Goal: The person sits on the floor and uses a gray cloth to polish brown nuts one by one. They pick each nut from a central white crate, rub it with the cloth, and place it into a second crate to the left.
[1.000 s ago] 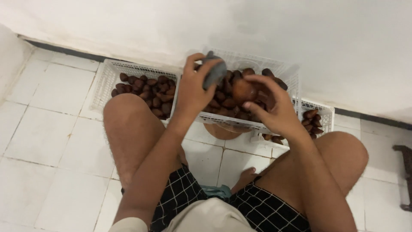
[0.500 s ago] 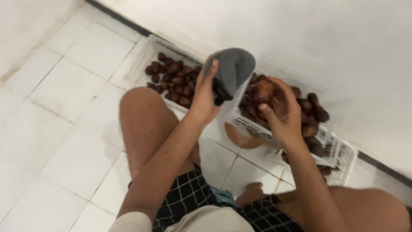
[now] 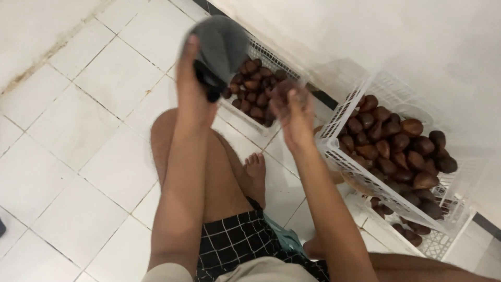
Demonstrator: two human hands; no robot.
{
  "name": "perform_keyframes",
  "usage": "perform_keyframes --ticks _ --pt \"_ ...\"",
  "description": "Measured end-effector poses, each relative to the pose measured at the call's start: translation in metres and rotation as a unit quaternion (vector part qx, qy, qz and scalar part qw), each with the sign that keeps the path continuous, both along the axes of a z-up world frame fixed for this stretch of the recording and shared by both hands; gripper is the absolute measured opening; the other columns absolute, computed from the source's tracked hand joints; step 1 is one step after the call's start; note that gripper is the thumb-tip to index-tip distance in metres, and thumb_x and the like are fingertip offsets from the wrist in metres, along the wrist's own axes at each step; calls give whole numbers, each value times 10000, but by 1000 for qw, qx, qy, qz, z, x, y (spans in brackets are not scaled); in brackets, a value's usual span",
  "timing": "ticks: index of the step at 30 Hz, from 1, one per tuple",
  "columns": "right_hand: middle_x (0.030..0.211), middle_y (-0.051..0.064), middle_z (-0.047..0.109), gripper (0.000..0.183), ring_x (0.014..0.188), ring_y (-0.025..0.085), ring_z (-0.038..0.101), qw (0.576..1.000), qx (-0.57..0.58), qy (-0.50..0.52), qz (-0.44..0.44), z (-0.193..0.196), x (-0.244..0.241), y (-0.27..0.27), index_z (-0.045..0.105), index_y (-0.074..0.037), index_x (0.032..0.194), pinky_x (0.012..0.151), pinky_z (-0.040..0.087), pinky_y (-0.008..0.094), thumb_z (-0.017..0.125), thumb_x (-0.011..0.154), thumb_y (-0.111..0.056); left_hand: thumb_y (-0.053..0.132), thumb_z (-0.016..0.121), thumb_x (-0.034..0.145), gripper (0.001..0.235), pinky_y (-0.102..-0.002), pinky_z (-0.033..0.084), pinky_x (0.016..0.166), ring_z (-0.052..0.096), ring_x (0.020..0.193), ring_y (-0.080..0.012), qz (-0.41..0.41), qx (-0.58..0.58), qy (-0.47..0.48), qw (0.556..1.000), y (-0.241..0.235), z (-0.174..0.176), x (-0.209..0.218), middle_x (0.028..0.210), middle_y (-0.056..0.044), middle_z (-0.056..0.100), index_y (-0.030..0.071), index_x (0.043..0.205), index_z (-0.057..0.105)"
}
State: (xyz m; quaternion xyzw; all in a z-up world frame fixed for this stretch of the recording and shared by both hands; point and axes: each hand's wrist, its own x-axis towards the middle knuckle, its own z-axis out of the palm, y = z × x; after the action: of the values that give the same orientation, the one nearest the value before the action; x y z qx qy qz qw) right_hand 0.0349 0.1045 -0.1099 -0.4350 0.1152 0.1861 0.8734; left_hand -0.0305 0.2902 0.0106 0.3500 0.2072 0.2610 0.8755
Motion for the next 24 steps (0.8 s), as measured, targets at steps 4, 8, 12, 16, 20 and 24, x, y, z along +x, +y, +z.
perform_keyframes --ticks 4,8,12,16,20,24 --pt "1496 235 510 336 1352 360 506 981 63 174 50 -129 7 5 552 67 1292 1072 544 476 589 973 -30 394 654 805 563 -325 561 953 648 1161 -222 129 -20 124 984 9 6 -3 1253 -113 690 59 1258 652" --pt "1409 243 539 323 1216 305 580 969 3 248 7 -212 22 5 520 67 1297 1028 578 443 577 995 -34 399 598 875 419 -302 478 622 590 808 -177 107 -58 132 984 9 4 3 1004 -72 654 65 1121 661" --pt "1132 103 647 567 1224 295 643 979 63 192 -32 -234 32 9 419 -76 1475 1139 475 552 638 956 -9 378 634 861 418 -290 488 728 584 928 -183 90 -39 125 987 3 5 12 1133 -94 657 82 1156 649" --pt "1527 122 545 581 1264 252 625 991 20 131 -32 -172 27 11 474 -49 1460 1094 509 506 677 919 -110 411 640 833 448 -294 485 644 575 837 -158 64 -25 150 986 -11 17 18 980 -50 630 71 1125 652" --pt "1286 83 651 386 1184 250 661 996 27 87 -13 -133 17 0 563 -84 1277 1085 538 479 705 924 -147 450 614 827 491 -314 532 814 653 1022 -204 10 51 160 986 -26 17 26 1101 -82 703 94 1163 650" --pt "1100 110 729 274 1026 259 724 996 61 -43 48 -48 -2 -15 653 -61 1210 1006 604 449 574 1046 -266 489 610 904 440 -293 491 995 638 1149 -191 -42 278 100 955 -51 2 31 1200 -45 686 156 1190 638"
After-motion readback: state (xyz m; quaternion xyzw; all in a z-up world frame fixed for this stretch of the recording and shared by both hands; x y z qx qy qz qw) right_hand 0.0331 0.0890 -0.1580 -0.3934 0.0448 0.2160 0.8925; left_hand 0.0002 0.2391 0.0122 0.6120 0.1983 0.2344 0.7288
